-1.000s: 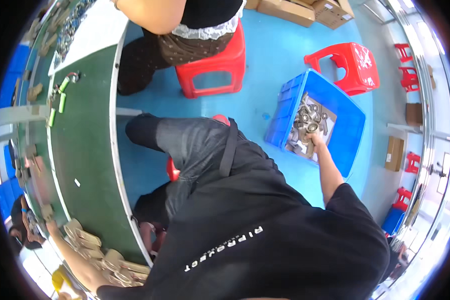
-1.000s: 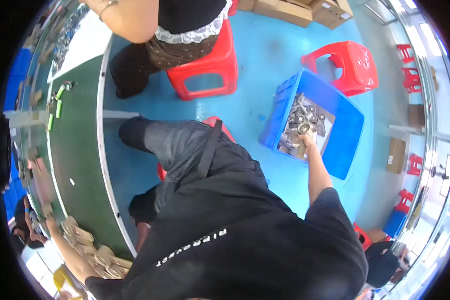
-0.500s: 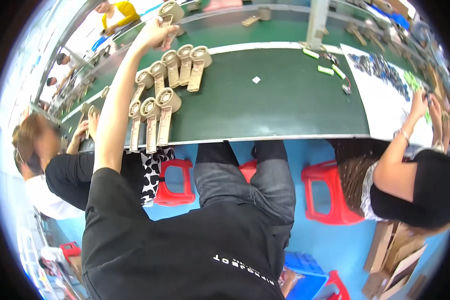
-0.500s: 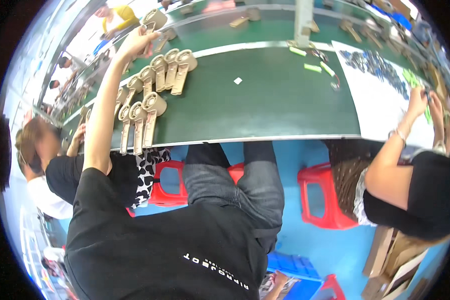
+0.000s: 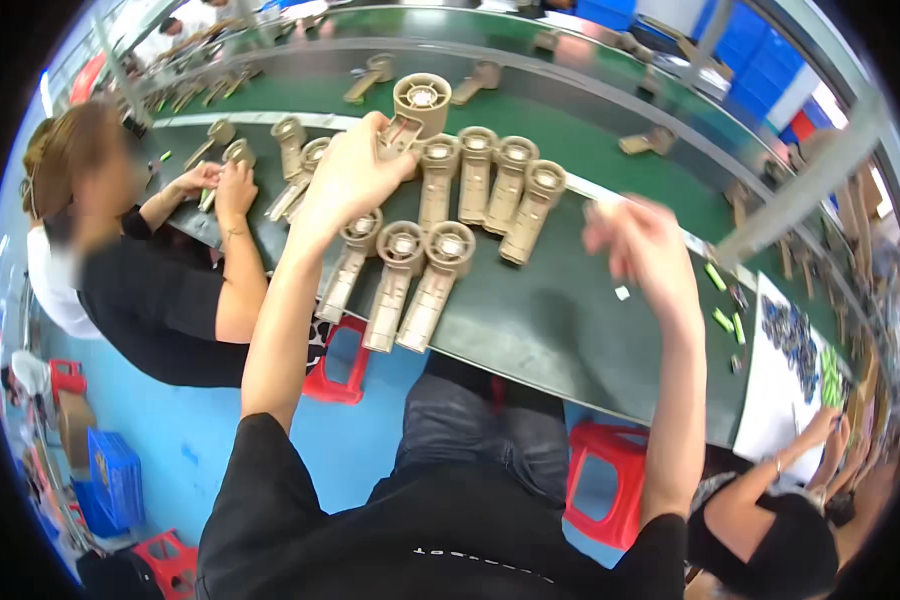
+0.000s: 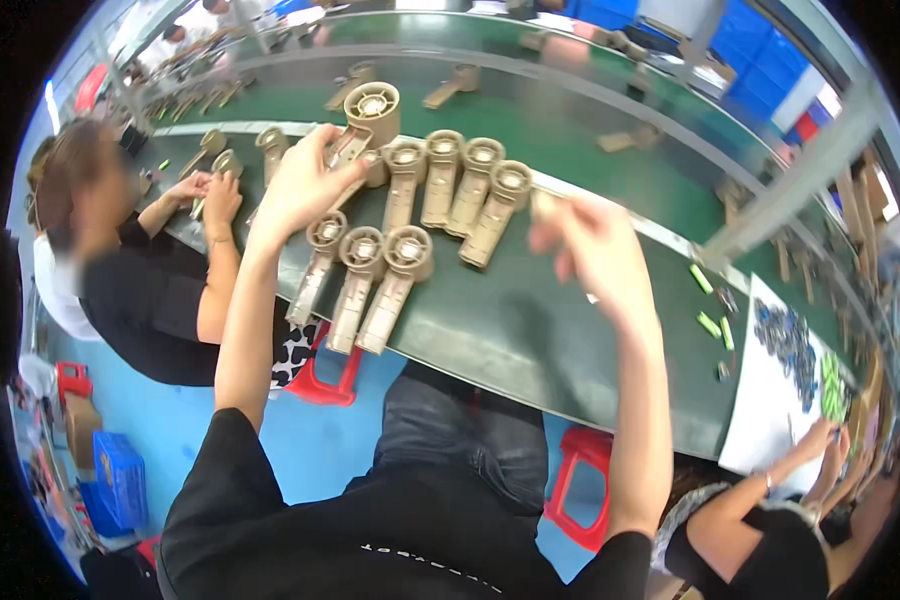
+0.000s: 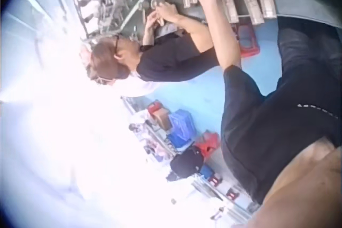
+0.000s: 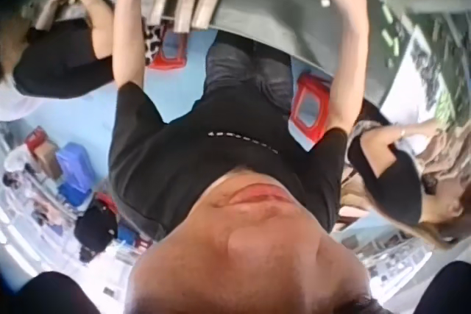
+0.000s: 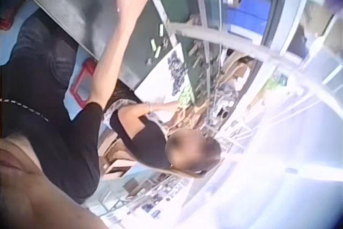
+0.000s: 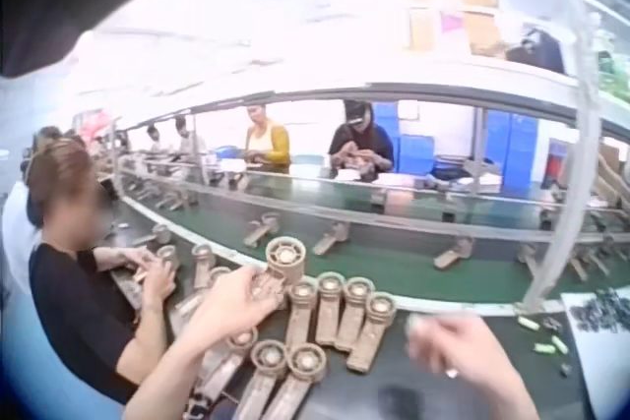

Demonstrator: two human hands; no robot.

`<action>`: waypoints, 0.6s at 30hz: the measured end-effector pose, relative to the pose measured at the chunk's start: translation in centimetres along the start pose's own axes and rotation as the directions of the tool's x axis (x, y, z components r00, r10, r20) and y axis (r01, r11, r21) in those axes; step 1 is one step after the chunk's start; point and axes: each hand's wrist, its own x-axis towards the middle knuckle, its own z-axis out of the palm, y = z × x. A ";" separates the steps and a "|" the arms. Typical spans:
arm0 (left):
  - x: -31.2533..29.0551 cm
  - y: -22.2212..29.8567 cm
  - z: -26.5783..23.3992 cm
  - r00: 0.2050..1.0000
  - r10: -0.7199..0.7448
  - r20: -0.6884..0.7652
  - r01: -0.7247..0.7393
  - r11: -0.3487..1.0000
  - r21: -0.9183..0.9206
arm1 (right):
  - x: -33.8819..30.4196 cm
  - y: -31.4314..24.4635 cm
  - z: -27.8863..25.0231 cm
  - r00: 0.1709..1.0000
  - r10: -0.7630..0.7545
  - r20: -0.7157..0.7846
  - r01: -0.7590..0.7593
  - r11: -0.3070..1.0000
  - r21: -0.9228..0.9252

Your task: Assembling the internal motor and components into portable fan housings on a factory production line.

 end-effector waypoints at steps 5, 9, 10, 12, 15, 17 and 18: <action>3.2 -6.2 -2.4 0.989 -0.110 -0.094 0.130 0.962 0.240 | 24.6 2.0 6.2 0.973 0.218 0.082 -0.228 0.963 0.145; 0.4 -8.8 -4.5 0.996 -0.088 0.029 0.083 0.987 0.139 | 35.5 6.0 12.0 0.927 0.374 -0.017 -0.354 0.893 0.279; -1.4 -8.6 -4.7 1.000 0.024 -0.004 -0.023 0.992 0.125 | 37.0 6.5 12.8 0.930 0.368 0.003 -0.354 0.893 0.278; -4.7 -7.1 -5.5 0.989 -0.135 0.052 0.130 0.987 0.093 | 40.0 8.2 14.3 0.914 0.404 0.039 -0.392 0.855 0.340; -9.9 -9.9 -3.6 0.940 -0.339 0.025 0.338 0.940 0.043 | 42.6 9.4 16.9 0.911 0.411 0.035 -0.396 0.849 0.350; -11.1 -10.6 -2.6 0.902 -0.424 0.087 0.427 0.904 -0.017 | 43.1 9.7 17.8 0.912 0.404 0.075 -0.403 0.843 0.355; -11.1 -10.5 -2.3 0.900 -0.424 0.097 0.425 0.905 0.012 | 43.5 9.6 17.5 0.911 0.408 0.067 -0.404 0.843 0.357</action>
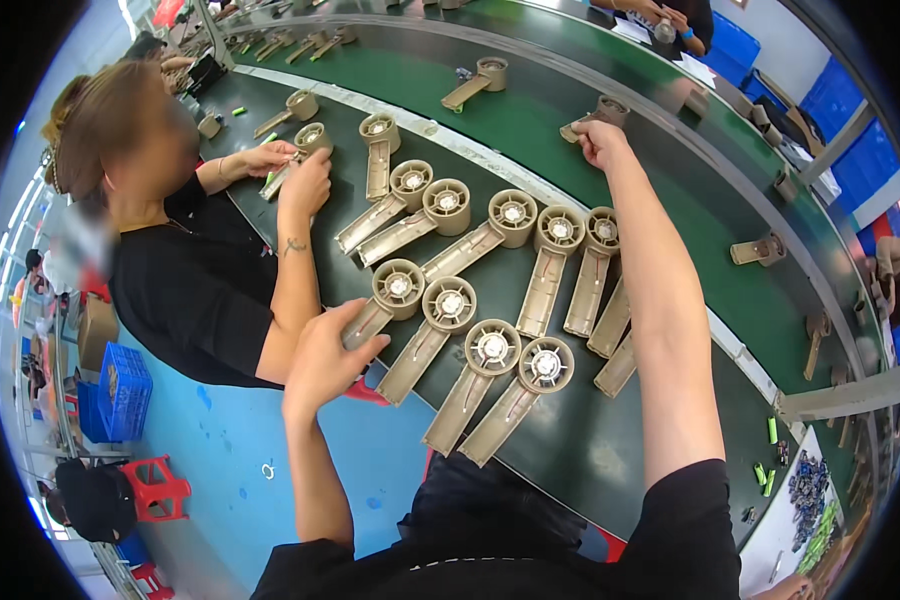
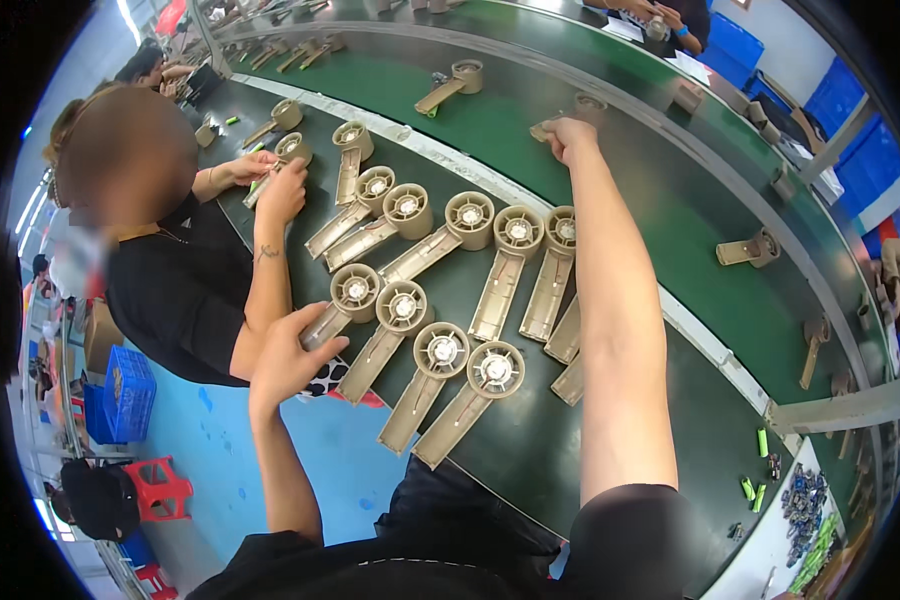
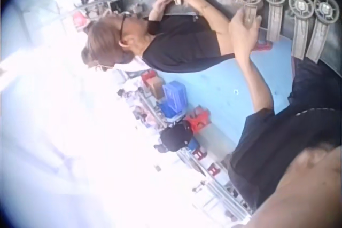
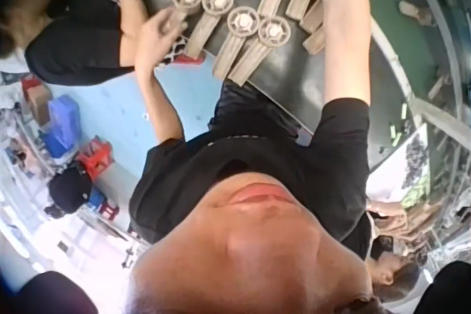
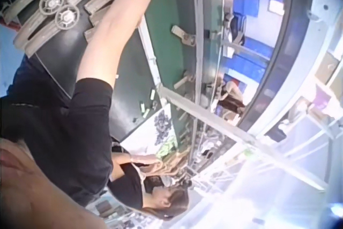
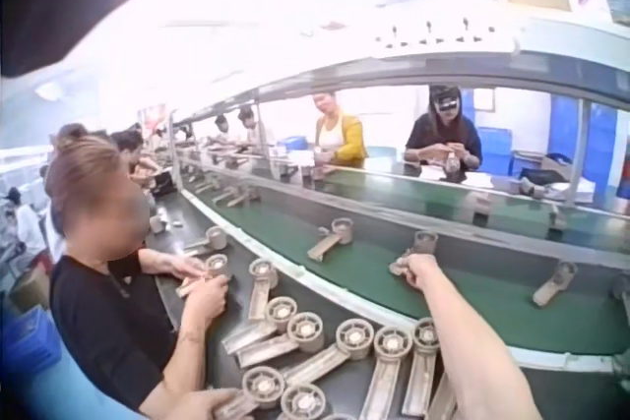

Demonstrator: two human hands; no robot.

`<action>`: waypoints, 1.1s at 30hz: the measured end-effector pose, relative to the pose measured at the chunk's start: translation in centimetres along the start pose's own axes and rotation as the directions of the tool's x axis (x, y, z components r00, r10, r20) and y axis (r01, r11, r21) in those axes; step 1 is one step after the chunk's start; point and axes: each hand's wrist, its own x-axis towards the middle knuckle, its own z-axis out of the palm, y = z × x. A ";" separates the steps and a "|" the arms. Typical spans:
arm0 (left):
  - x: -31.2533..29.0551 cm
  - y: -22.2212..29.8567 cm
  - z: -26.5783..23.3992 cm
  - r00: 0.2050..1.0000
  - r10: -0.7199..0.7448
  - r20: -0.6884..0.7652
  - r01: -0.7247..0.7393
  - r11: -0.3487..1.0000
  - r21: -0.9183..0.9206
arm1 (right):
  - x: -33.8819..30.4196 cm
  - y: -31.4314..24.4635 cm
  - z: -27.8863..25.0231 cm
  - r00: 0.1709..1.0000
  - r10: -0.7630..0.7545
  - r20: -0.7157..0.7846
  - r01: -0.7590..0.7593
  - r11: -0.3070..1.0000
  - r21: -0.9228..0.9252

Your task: Assembling the internal motor and components into portable fan housings on a factory production line.

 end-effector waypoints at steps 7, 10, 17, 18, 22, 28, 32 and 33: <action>1.6 0.5 2.9 0.990 0.134 -0.041 -0.127 0.980 0.152 | -16.2 -3.5 -8.9 0.964 -0.130 0.234 0.126 0.992 0.029; 0.7 -0.9 3.2 0.973 0.206 -0.104 -0.182 0.963 0.201 | -26.7 -1.2 -13.9 0.954 -0.196 0.228 0.253 0.934 -0.253; -6.0 12.7 5.6 0.872 0.419 -0.254 -0.475 0.849 -0.230 | -47.7 9.7 -18.1 1.000 -0.009 0.029 0.008 1.000 0.010; -7.6 14.8 7.2 0.868 0.474 -0.152 -0.495 0.789 -0.365 | -48.6 11.3 -17.7 1.000 0.019 0.016 -0.020 0.999 0.051; -10.5 19.0 16.1 0.803 0.588 0.096 -0.502 0.755 -0.422 | -50.8 15.6 -16.6 1.000 -0.002 0.017 0.002 1.000 0.028; -11.2 18.1 20.6 0.818 0.571 0.063 -0.518 0.781 -0.349 | -50.6 13.2 -27.3 0.848 -0.320 -0.422 0.035 0.829 -0.558; -10.2 19.0 21.1 0.780 0.619 0.097 -0.547 0.749 -0.374 | -46.2 13.0 -42.2 0.440 -0.701 -0.561 -0.239 0.511 -0.826; -9.8 19.2 21.2 0.766 0.634 0.106 -0.557 0.737 -0.383 | -45.5 13.1 -44.2 0.439 -0.702 -0.561 -0.238 0.511 -0.826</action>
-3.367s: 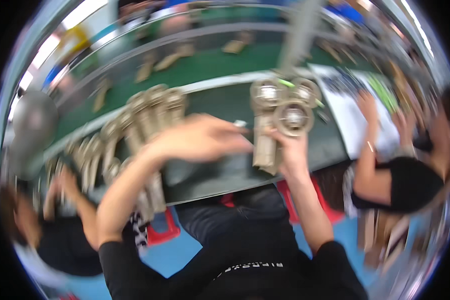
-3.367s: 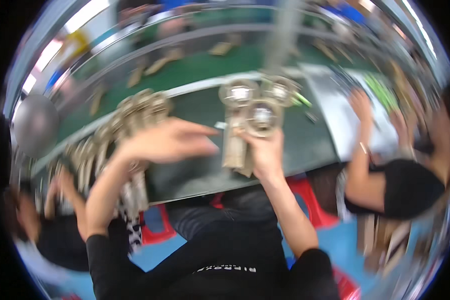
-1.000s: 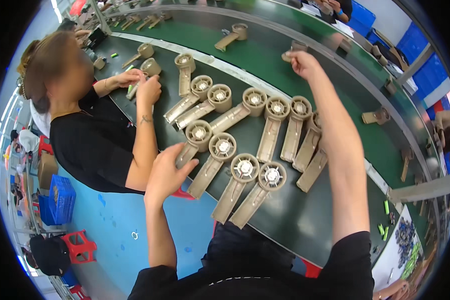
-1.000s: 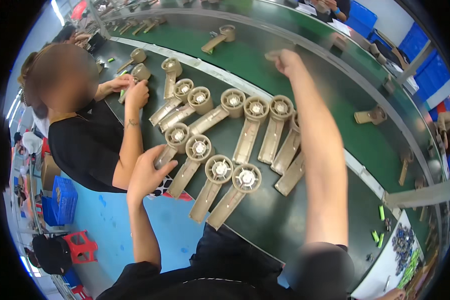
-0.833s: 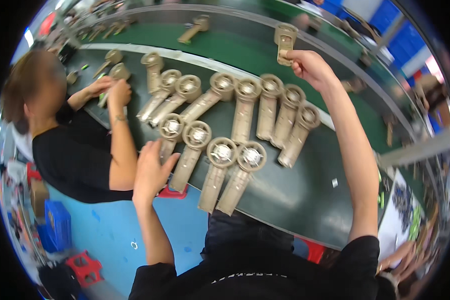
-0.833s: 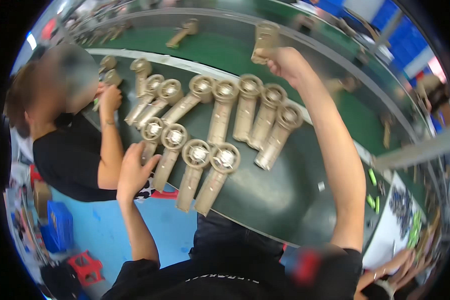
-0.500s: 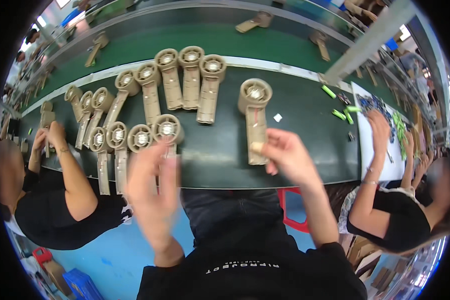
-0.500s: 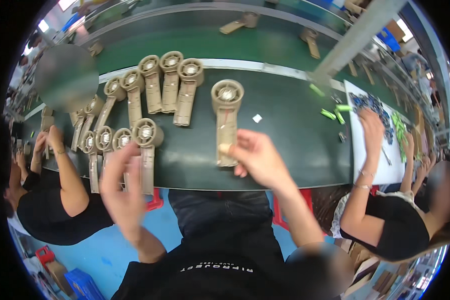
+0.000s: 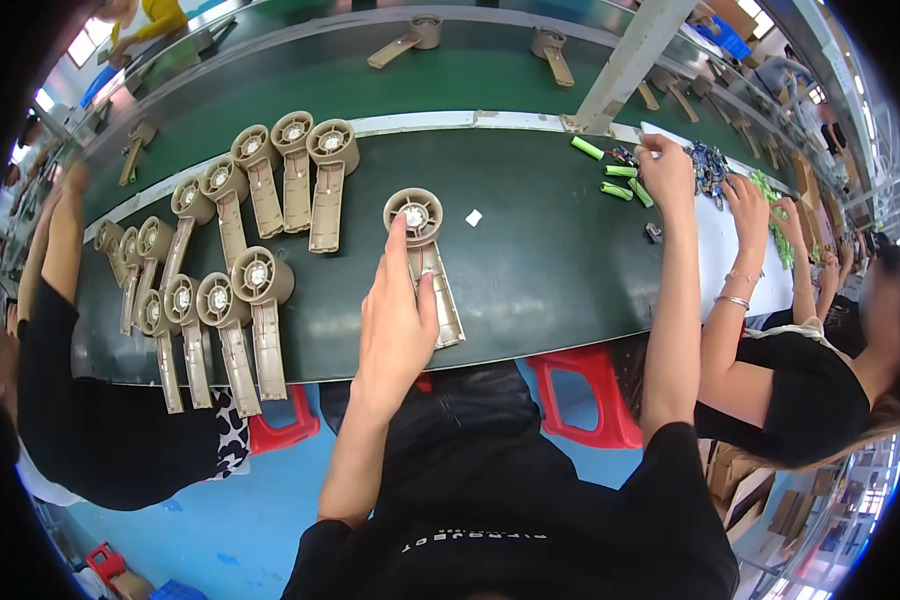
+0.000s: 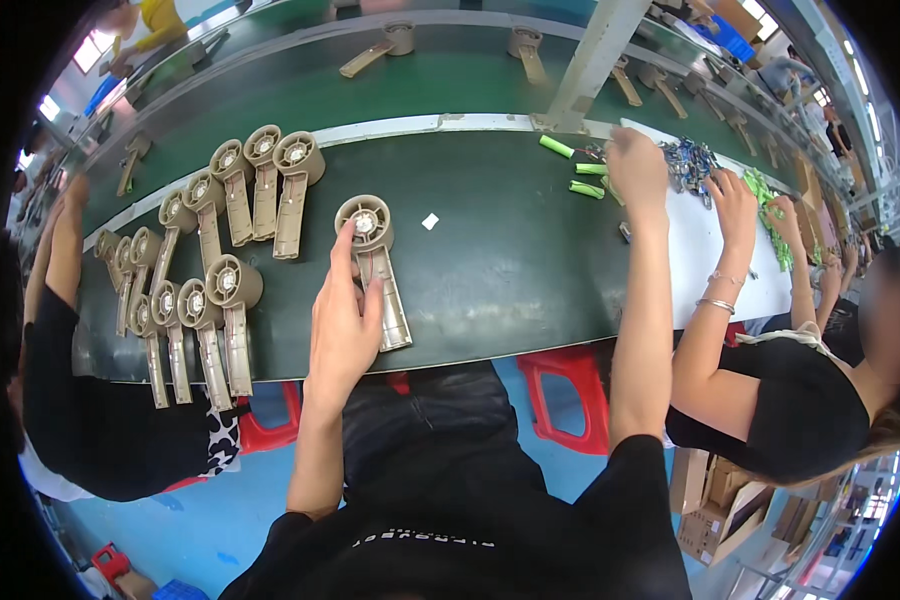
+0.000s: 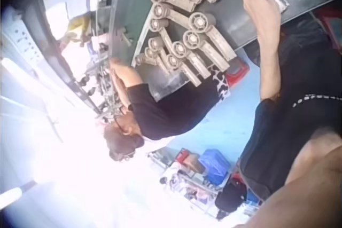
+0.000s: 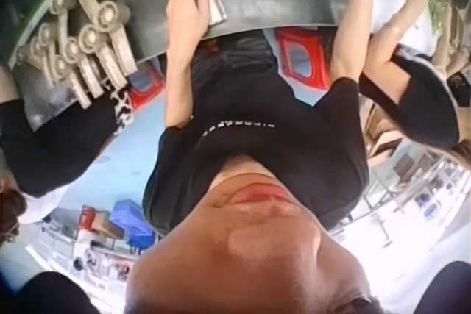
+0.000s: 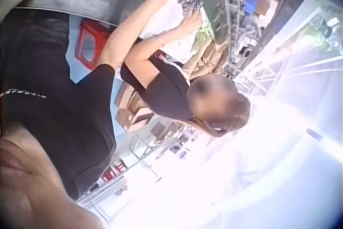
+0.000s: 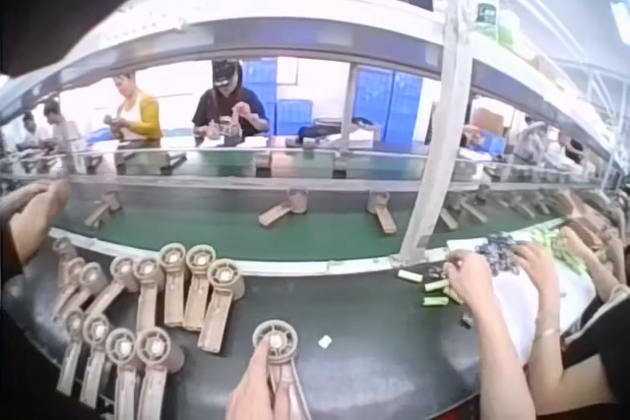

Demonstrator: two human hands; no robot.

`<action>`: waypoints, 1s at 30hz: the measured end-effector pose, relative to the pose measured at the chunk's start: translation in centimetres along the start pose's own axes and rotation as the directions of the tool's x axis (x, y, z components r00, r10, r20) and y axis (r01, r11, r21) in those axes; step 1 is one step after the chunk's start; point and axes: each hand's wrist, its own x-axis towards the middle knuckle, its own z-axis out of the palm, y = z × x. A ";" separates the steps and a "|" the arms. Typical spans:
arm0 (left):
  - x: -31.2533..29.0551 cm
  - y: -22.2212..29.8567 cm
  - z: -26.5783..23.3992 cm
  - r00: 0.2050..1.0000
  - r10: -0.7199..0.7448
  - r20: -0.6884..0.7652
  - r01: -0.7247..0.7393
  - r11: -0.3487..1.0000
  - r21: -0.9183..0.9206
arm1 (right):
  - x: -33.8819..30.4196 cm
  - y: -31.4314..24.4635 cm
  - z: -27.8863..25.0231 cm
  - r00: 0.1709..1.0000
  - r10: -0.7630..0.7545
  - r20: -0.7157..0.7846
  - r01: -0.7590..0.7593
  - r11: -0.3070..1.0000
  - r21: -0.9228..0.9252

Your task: Assembling the internal motor and components into portable fan housings on a factory production line.

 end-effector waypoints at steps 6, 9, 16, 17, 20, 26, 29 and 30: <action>0.2 -0.9 -0.4 0.999 0.000 0.048 -0.001 1.000 0.009 | 1.7 1.6 2.1 0.931 0.056 0.360 0.017 0.981 -0.196; 0.3 -0.9 -0.6 0.997 0.008 0.075 -0.006 1.000 -0.029 | 0.6 1.8 2.9 0.915 -0.012 0.404 0.017 1.000 -0.010; 0.1 -0.9 -1.0 0.997 0.012 0.073 -0.007 0.998 -0.058 | -6.6 -8.4 1.1 0.719 -0.201 0.666 -0.243 0.824 0.512; 0.2 -0.9 -1.1 0.996 0.010 0.086 -0.004 0.997 -0.071 | -7.1 -8.8 0.8 0.715 -0.201 0.669 -0.248 0.822 0.512; 0.1 -0.7 -1.7 0.995 -0.025 0.098 0.033 0.997 -0.073 | -6.9 -9.7 -0.5 0.824 -0.266 0.500 -0.258 0.608 0.750; 1.0 0.3 -3.8 1.000 -0.024 -0.012 0.024 1.000 -0.015 | -7.2 -11.0 -1.6 0.884 -0.350 0.311 -0.147 0.423 0.894; 1.6 0.4 -3.9 0.986 0.102 -0.133 -0.092 0.993 0.074 | -6.8 -11.7 -2.7 0.795 -0.406 0.450 -0.215 0.505 0.836; 1.9 0.4 -3.8 0.985 0.121 -0.123 -0.118 0.993 0.029 | -6.5 -11.8 -3.2 0.673 -0.431 0.601 -0.289 0.596 0.750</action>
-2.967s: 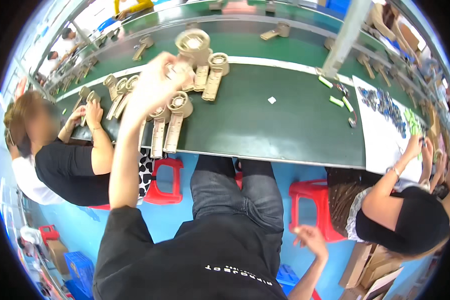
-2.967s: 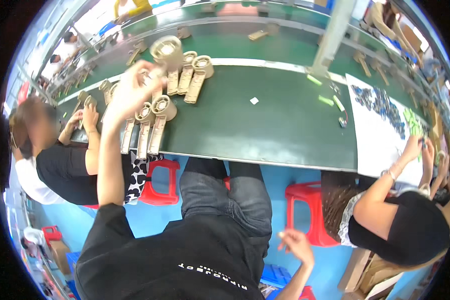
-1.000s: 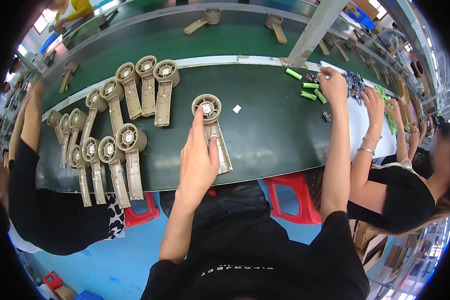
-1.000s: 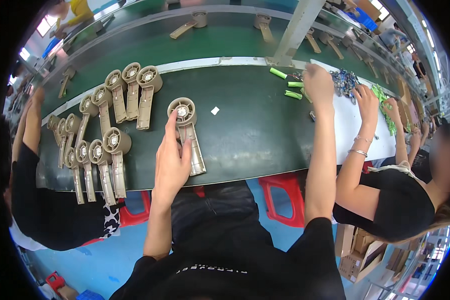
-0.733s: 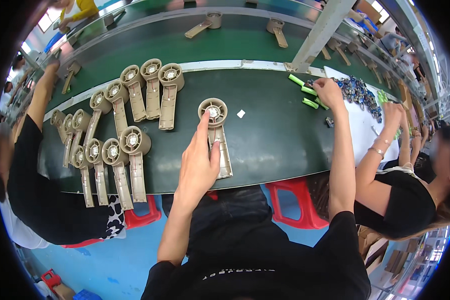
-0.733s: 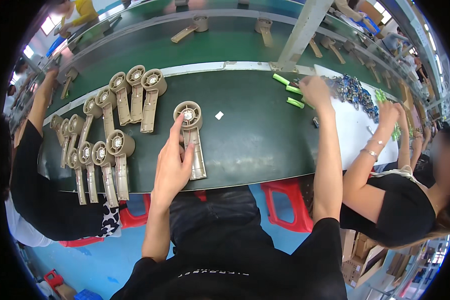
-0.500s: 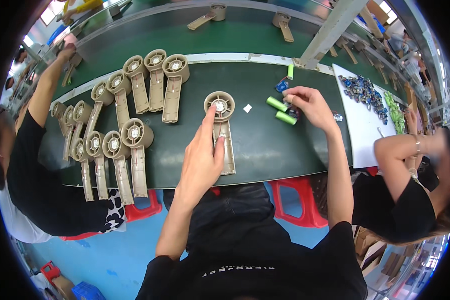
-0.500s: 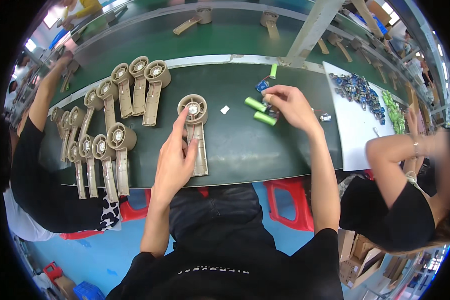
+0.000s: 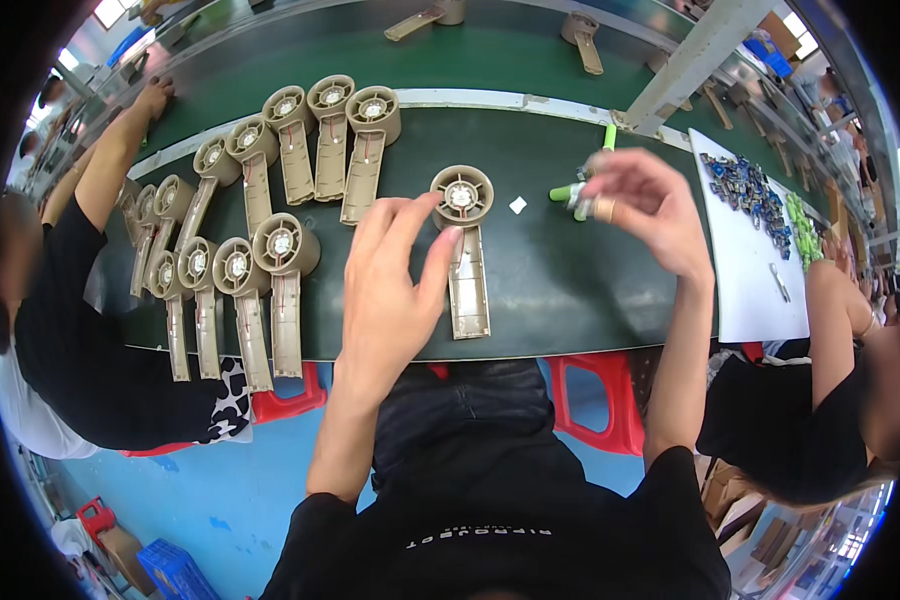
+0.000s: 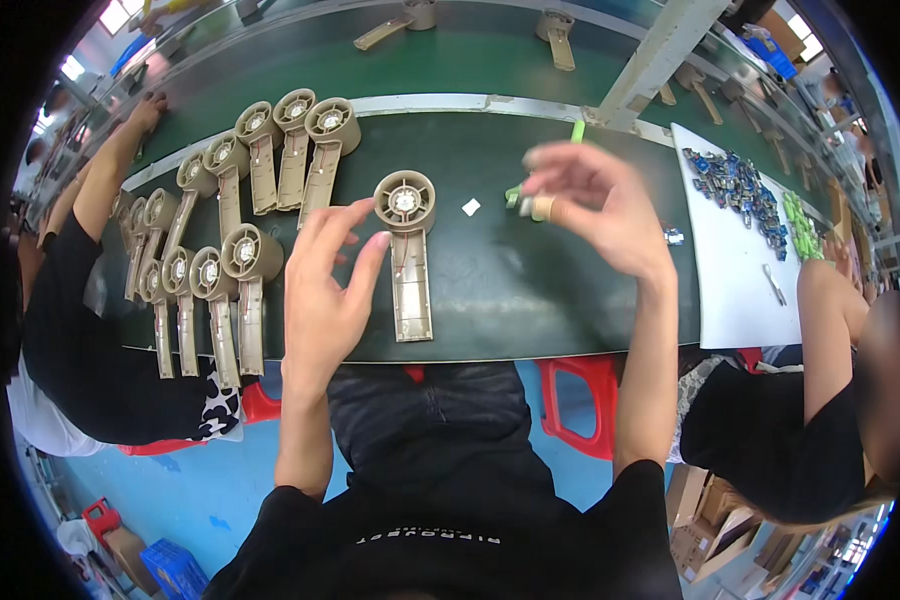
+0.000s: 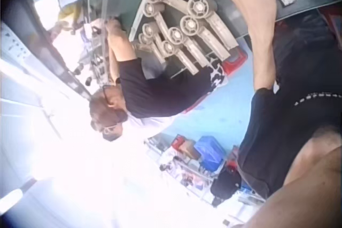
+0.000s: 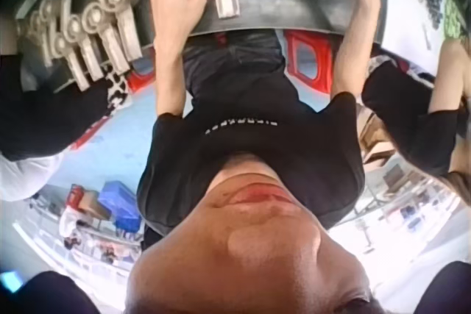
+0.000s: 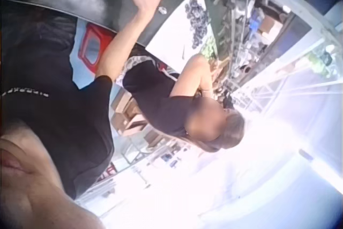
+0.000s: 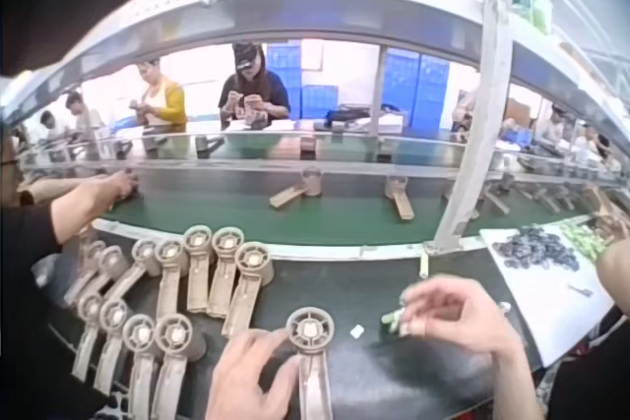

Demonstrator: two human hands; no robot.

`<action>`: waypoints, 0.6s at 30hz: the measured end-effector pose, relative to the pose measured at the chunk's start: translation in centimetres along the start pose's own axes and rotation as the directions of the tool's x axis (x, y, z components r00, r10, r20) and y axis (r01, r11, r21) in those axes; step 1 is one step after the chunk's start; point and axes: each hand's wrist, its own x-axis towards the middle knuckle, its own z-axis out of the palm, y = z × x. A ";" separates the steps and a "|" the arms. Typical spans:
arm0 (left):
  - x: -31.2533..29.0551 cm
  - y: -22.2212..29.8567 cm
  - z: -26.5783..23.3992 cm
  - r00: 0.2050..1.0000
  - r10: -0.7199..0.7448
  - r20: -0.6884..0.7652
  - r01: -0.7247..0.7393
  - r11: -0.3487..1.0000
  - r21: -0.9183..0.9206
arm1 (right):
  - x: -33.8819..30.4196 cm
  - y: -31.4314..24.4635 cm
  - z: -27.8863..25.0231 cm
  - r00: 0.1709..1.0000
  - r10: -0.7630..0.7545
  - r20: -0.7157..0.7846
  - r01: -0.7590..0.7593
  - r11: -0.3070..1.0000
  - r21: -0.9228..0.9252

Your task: Assembling the internal motor and components into portable fan housings on a factory production line.

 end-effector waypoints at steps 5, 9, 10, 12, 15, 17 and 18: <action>-0.5 0.5 1.1 0.996 0.009 0.092 -0.006 1.000 -0.030 | 1.3 2.8 -1.1 0.935 -0.081 -0.345 -0.048 0.935 -0.351; -0.8 -0.2 1.4 0.992 -0.022 0.127 0.021 1.000 0.011 | 0.8 3.7 -0.9 0.938 -0.077 -0.338 -0.104 0.867 -0.487; -0.8 -0.2 1.4 0.991 -0.022 0.130 0.021 1.000 0.009 | 0.8 3.9 -0.9 0.938 -0.162 -0.307 -0.035 0.837 -0.546; -0.8 0.0 1.2 0.998 0.001 0.070 -0.004 0.999 0.050 | 0.1 2.7 -0.9 0.950 -0.078 -0.303 -0.067 0.895 -0.441; -0.1 0.8 0.8 0.992 0.118 -0.038 -0.112 0.986 0.120 | -1.1 0.9 0.4 0.978 -0.036 -0.205 -0.055 0.905 -0.421; 1.0 1.6 1.6 0.988 0.148 -0.043 -0.146 0.988 0.051 | -0.9 1.2 1.2 0.990 -0.069 -0.126 -0.004 0.862 -0.507; 1.8 1.9 2.3 0.965 0.259 0.034 -0.260 0.965 0.023 | -0.6 2.3 1.4 0.975 -0.197 -0.099 0.095 0.781 -0.617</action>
